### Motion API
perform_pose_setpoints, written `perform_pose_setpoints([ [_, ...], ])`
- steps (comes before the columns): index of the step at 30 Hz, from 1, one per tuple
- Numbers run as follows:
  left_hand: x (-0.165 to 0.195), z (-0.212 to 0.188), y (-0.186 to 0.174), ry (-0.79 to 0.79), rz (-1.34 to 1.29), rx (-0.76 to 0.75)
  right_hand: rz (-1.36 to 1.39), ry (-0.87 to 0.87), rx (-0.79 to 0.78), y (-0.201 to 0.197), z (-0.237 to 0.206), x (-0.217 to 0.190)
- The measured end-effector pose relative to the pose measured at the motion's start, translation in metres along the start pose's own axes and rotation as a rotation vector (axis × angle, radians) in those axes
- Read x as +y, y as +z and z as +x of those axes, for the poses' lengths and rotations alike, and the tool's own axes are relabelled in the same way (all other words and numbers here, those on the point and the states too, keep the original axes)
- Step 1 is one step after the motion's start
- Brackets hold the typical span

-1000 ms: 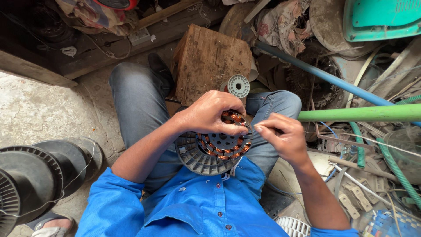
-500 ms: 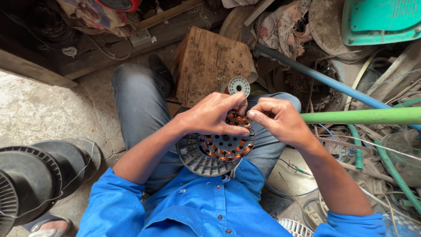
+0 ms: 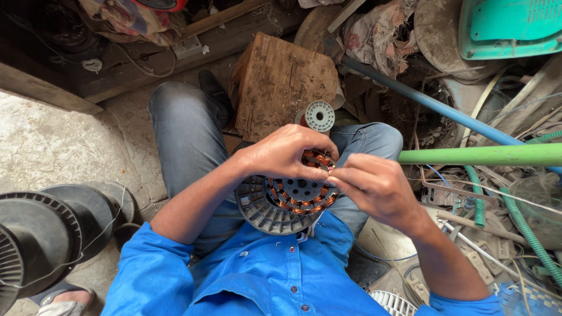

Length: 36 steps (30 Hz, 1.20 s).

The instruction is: The person sits on the floor and winds copper wire by hand around a circular motor stator component. They repeatedly wrap the wire into the slots, adjust the coil, and pull more wire from a nearby spool to continue the winding process.

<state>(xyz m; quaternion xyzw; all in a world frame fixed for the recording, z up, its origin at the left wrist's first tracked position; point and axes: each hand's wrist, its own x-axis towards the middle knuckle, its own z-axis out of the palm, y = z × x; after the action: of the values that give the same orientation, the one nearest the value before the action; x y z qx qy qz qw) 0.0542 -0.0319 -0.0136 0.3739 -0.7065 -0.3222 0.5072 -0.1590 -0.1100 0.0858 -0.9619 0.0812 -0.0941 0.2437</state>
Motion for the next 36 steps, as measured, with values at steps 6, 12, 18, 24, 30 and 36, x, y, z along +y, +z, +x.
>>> perform_pose_setpoints([
  [6,0.006,0.000,-0.002,-0.021,-0.015,-0.089,0.176,-0.032,0.000,-0.002,-0.013,0.009],
  [12,0.009,0.000,-0.001,-0.111,0.066,-0.011,0.197,-0.063,0.081,0.011,-0.026,0.017],
  [18,0.007,-0.001,0.000,-0.090,0.078,0.002,0.383,-0.146,0.132,0.030,-0.040,0.046],
  [24,0.011,-0.003,-0.007,-0.036,-0.012,-0.002,0.282,0.042,0.225,0.055,-0.031,0.110],
  [30,0.015,-0.002,-0.013,0.099,-0.098,-0.157,0.136,0.437,0.400,0.075,0.028,0.153],
  [36,0.016,-0.001,-0.016,0.064,-0.117,-0.143,0.446,0.381,0.456,0.074,0.066,0.141],
])
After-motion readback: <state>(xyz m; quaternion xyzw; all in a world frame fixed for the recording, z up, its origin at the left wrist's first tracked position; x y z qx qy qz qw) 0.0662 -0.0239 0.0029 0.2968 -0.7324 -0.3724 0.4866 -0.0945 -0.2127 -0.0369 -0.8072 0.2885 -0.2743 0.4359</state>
